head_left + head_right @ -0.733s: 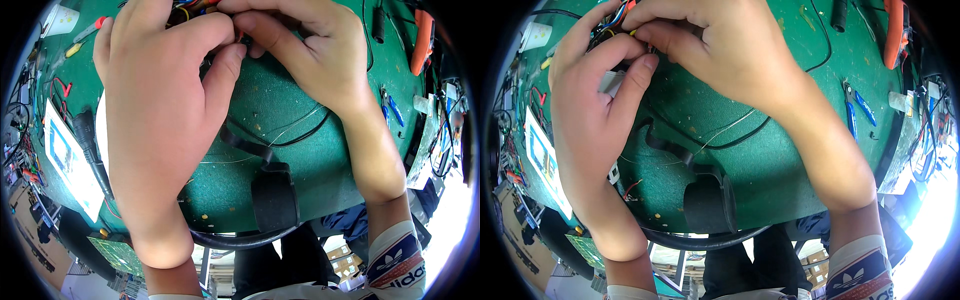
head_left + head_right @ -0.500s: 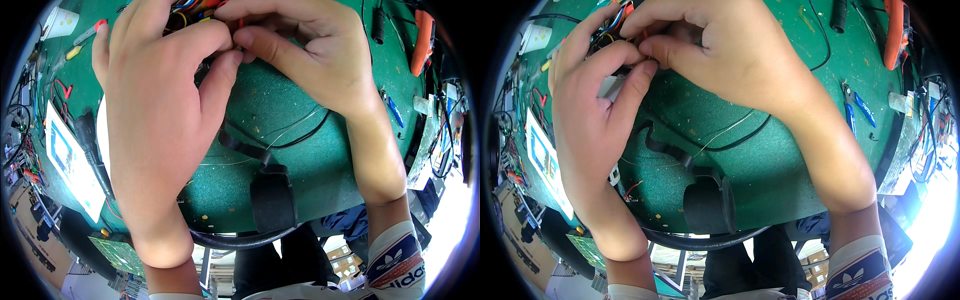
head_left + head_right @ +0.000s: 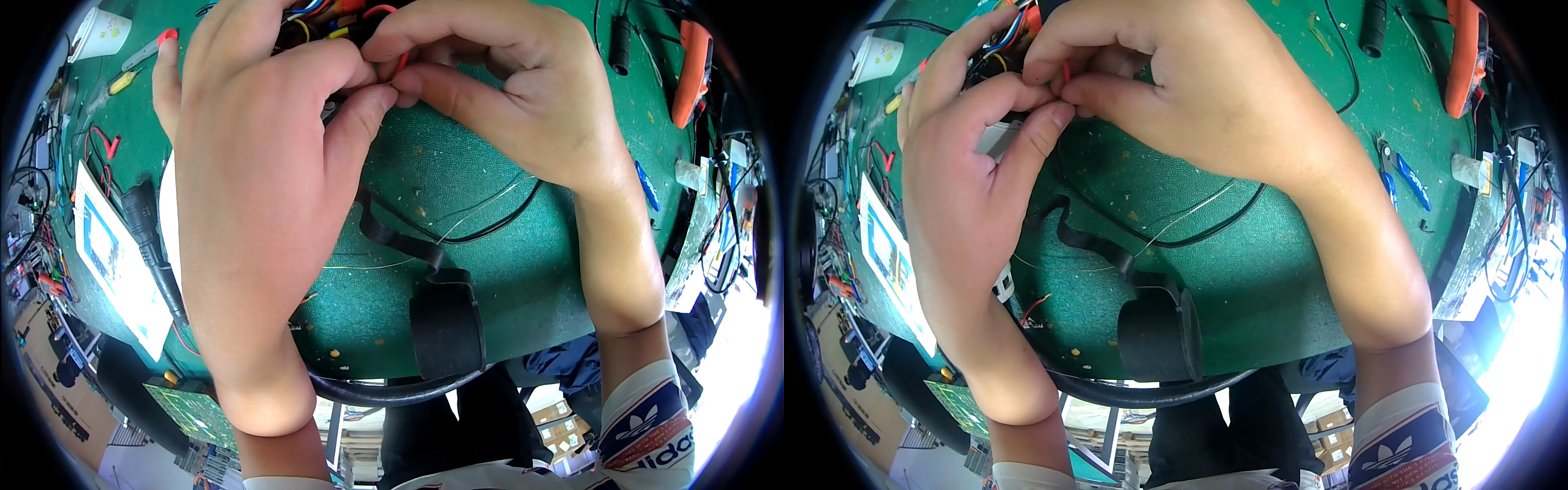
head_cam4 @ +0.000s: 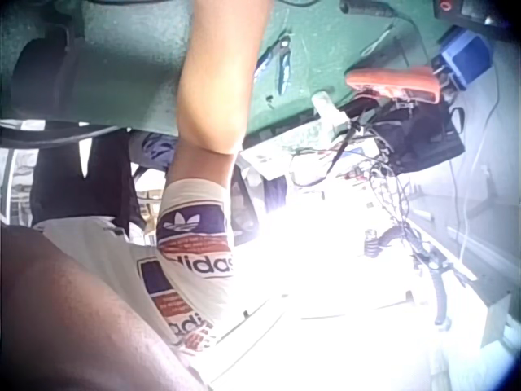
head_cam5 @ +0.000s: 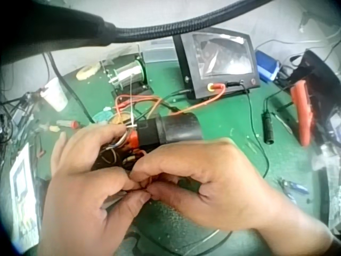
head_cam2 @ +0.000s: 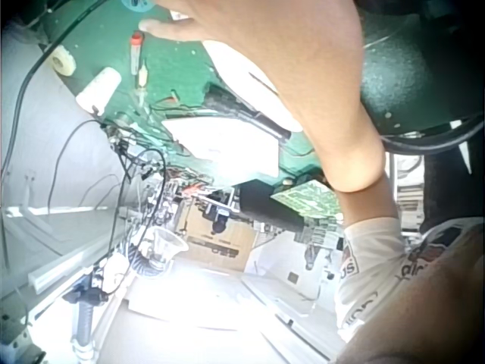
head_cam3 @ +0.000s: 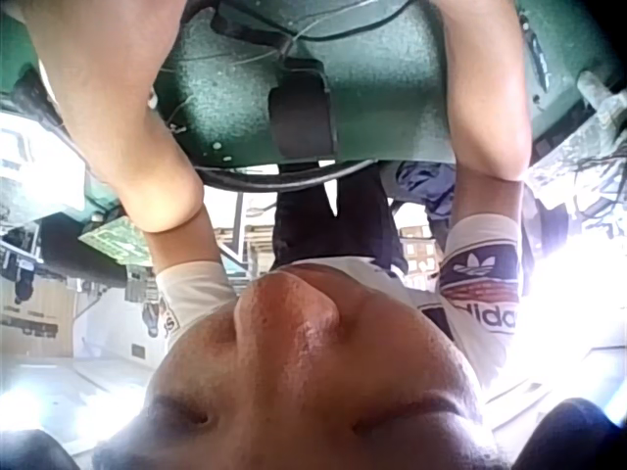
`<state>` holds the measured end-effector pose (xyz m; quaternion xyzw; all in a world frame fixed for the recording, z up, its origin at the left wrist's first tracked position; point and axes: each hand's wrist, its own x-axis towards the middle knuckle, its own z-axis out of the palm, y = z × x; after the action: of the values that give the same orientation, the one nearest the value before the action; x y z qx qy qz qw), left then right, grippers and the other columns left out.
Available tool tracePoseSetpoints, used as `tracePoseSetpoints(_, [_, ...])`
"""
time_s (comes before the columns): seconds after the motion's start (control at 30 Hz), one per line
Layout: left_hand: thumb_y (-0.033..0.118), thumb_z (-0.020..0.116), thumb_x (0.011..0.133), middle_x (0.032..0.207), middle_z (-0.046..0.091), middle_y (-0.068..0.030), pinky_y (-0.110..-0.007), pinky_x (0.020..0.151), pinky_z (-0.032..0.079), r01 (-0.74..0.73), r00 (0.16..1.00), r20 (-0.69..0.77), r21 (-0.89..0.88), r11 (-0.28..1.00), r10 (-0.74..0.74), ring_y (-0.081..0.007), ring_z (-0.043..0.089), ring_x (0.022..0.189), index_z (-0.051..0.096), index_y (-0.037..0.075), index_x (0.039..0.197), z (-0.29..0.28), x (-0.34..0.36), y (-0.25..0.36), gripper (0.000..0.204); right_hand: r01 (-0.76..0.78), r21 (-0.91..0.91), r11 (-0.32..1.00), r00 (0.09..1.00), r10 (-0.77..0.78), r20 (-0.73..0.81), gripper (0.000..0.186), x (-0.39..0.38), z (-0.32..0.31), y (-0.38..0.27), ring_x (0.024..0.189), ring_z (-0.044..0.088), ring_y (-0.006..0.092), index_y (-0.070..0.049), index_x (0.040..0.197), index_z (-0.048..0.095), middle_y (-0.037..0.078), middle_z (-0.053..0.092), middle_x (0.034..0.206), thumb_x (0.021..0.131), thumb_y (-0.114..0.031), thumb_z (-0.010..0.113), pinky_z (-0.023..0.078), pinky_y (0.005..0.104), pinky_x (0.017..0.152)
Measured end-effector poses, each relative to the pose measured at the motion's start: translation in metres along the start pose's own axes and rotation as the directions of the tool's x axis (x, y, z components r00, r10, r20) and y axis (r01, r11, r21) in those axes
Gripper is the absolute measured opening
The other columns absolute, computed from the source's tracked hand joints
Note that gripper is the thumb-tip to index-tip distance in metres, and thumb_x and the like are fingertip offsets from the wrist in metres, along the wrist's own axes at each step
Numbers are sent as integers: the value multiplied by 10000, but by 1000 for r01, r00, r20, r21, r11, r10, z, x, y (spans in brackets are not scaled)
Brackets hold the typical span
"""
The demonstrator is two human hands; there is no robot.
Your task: The person strips insulation from wires with pliers, twists the exposed copper strands together by hand, and joins them using a soldering iron inside a device housing.
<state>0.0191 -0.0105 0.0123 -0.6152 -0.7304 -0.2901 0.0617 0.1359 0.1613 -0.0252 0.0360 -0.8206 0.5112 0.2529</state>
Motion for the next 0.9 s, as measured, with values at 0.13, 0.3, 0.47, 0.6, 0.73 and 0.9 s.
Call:
tracePoseSetpoints(0.13, [31,769,756,1200,671,-175,-408,972,490,4,1000,-4,0,1000,-4,-356,634,1135,735,14,900,1,0,0,149,-59,67,996,998,59,10,244,-3,5,13,825,731,207,-29,1044,718,90,749,950,826,82,724,577,294,745])
tracePoseSetpoints(0.3, [30,769,755,1197,672,-177,-408,972,490,9,1000,-8,-2,1000,-9,-356,635,1135,734,12,899,2,0,1,149,-64,91,994,998,64,8,217,-2,5,8,840,721,163,-18,1031,713,77,752,955,848,98,701,570,278,754])
tracePoseSetpoints(0.47, [28,769,755,1194,673,-178,-408,973,490,15,1000,-18,-9,1000,-15,-357,635,1135,733,11,897,3,-1,1,148,-213,151,965,977,213,14,186,-4,5,6,851,699,115,-8,1008,709,61,744,941,866,110,688,558,252,750])
tracePoseSetpoints(0.6, [27,769,754,1191,674,-179,-408,973,490,22,999,-23,-12,1000,-22,-358,635,1135,732,9,896,3,-2,2,148,-347,27,937,938,347,7,177,7,6,-26,836,690,97,-3,995,713,58,739,932,866,116,688,552,239,734])
tracePoseSetpoints(0.73, [26,768,754,1189,675,-180,-408,973,490,26,999,-40,-25,999,-27,-358,635,1135,731,8,895,4,-1,3,148,-251,83,964,968,252,-5,165,-1,2,-14,814,687,92,1,977,720,61,737,930,862,115,693,547,231,713])
tracePoseSetpoints(0.9, [24,768,753,1186,676,-182,-408,973,490,37,998,-51,-32,999,-38,-359,635,1135,730,6,894,5,-2,5,147,-377,-1,926,926,377,-35,148,7,7,-32,787,672,91,12,968,719,63,720,904,859,111,698,534,228,691])
